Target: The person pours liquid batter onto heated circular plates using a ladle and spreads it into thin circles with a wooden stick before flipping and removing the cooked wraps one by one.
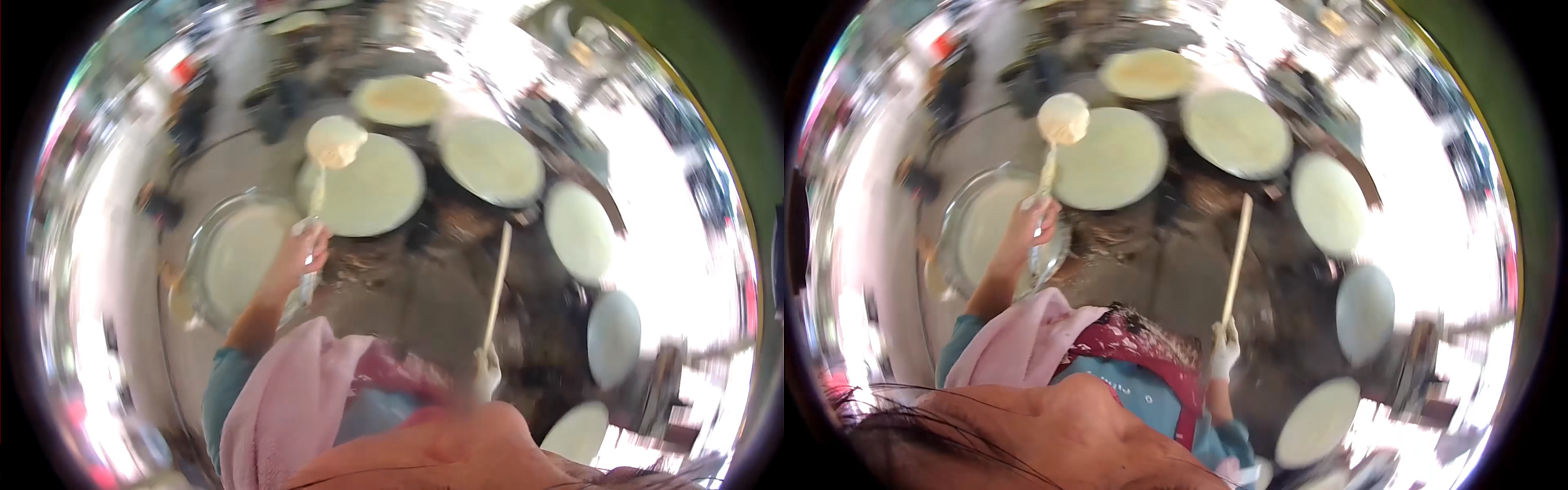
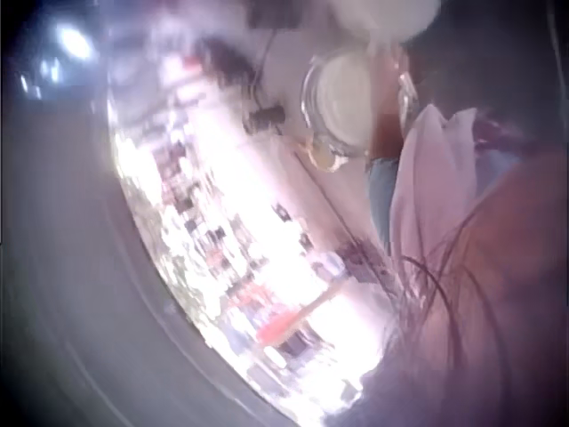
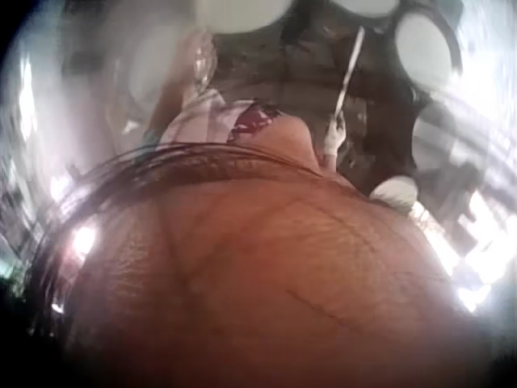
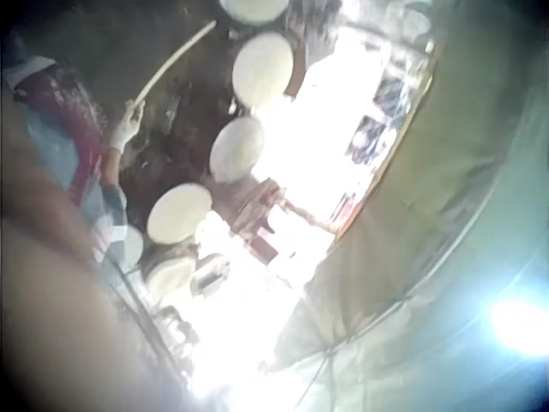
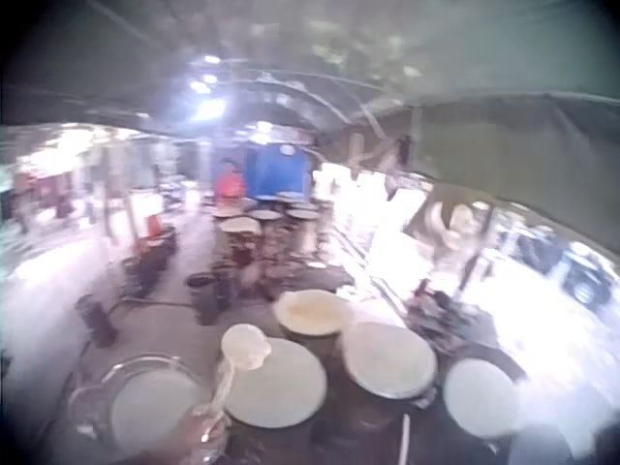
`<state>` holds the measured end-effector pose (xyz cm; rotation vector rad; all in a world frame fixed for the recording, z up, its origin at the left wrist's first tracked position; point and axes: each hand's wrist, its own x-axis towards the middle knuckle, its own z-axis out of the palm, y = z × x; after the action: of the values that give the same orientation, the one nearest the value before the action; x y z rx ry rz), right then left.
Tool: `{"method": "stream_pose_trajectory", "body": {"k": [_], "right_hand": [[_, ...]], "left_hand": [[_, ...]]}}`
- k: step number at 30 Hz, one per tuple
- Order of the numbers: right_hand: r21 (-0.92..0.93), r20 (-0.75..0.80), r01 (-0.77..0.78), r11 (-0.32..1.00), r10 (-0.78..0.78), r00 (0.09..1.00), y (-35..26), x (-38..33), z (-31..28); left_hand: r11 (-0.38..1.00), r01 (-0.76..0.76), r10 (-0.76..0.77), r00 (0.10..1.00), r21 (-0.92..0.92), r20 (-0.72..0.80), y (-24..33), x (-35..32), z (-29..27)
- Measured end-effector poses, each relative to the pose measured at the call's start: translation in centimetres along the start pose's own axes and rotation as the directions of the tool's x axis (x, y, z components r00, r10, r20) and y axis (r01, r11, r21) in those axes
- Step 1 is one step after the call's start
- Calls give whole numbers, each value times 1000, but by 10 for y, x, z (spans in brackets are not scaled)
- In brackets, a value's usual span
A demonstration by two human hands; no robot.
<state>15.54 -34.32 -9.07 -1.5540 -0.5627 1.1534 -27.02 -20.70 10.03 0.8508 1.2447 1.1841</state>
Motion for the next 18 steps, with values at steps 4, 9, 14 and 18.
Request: {"method": "stream_pose_trajectory", "body": {"k": [4, 9, 14, 18], "right_hand": [[41, -151, 26, 999, -19, 988, 24, 1, -48], [54, -561, 71, 996, -28, 827, 53, -23, -154], [269, -772, 154, 951, 117, 625, 67, -26, -244], [296, -768, 156, 942, 138, 625, 29, 9, -296]], "left_hand": [[918, 378, -262, 803, -118, 535, -57, 47, 68], [710, 687, -514, 356, 155, 780, -110, 69, 270], [649, 654, -522, 9, 390, 853, -137, 61, 494], [782, 424, -514, 25, 457, 857, -173, 52, 642]]}}
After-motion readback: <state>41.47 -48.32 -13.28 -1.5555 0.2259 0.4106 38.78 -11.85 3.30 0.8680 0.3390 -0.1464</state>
